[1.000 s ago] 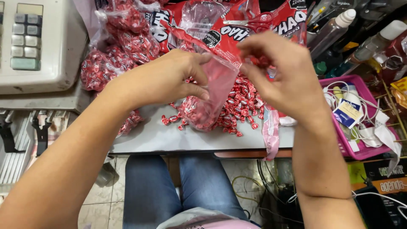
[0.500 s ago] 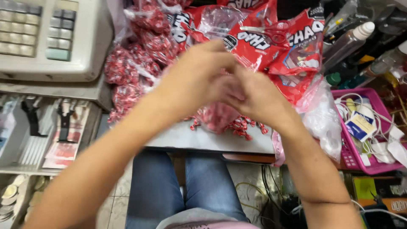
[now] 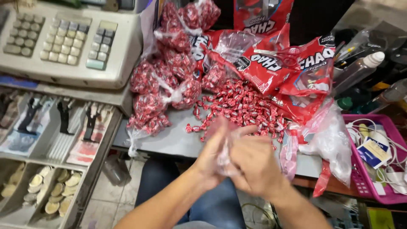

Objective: Bagging individual candies into small plastic bags at a checkout counter.

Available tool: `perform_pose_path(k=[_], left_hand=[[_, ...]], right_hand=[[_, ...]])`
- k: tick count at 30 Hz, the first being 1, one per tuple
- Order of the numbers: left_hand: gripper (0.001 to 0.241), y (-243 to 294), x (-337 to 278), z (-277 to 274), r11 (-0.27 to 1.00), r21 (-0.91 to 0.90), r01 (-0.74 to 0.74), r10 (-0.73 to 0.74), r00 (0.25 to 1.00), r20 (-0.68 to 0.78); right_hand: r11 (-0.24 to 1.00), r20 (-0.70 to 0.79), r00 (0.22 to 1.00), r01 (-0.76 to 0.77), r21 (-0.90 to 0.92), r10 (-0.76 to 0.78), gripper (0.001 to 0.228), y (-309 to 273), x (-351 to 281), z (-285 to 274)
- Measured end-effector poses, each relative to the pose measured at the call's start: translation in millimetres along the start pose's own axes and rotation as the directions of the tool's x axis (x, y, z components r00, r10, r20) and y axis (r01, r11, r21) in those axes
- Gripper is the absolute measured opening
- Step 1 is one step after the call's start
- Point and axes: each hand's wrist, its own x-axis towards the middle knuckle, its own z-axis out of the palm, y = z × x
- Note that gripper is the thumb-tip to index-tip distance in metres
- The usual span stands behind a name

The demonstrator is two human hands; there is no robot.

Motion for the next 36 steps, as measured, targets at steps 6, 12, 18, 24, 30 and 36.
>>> perform_pose_path(k=[6, 12, 18, 24, 30, 36], left_hand=[[0.025, -11.9, -7.3, -43.6, 0.976, 0.023, -0.219, 0.218, 0.945, -0.242], [0.018, -2.9, -34.9, -44.2, 0.986, 0.093, -0.140, 0.135, 0.989, 0.067], [0.025, -24.1, -59.4, -68.9, 0.953, 0.295, -0.062, 0.123, 0.973, -0.193], [0.026, 8.5, -72.8, -67.8, 0.644, 0.745, -0.175, 0.508, 0.826, -0.245], [0.027, 14.9, -84.3, -40.2, -0.021, 1.000, -0.009, 0.522, 0.853, 0.018], [0.024, 5.7, -85.3, -22.2, -0.505, 0.709, -0.493, 0.307, 0.665, 0.681]], right_hand=[[0.703, -0.142, 0.712, -0.603, 0.377, 0.687, 0.039, 12.0, -128.9, 52.8], [0.106, -0.003, 0.383, -0.249, 0.963, 0.924, 0.055, 7.6, -106.8, 42.0], [-0.179, 0.102, 0.628, 0.060, 0.982, 0.772, 0.037, -2.1, -98.4, 39.8], [0.755, 0.099, 0.834, -0.537, 0.377, 0.543, 0.023, -8.6, -94.4, 44.9], [0.944, -0.054, 0.945, -0.326, -0.055, 0.324, 0.024, -30.6, -106.0, 38.0], [0.833, -0.091, 0.855, -0.465, 0.299, 0.510, 0.017, -28.9, -74.7, 32.7]])
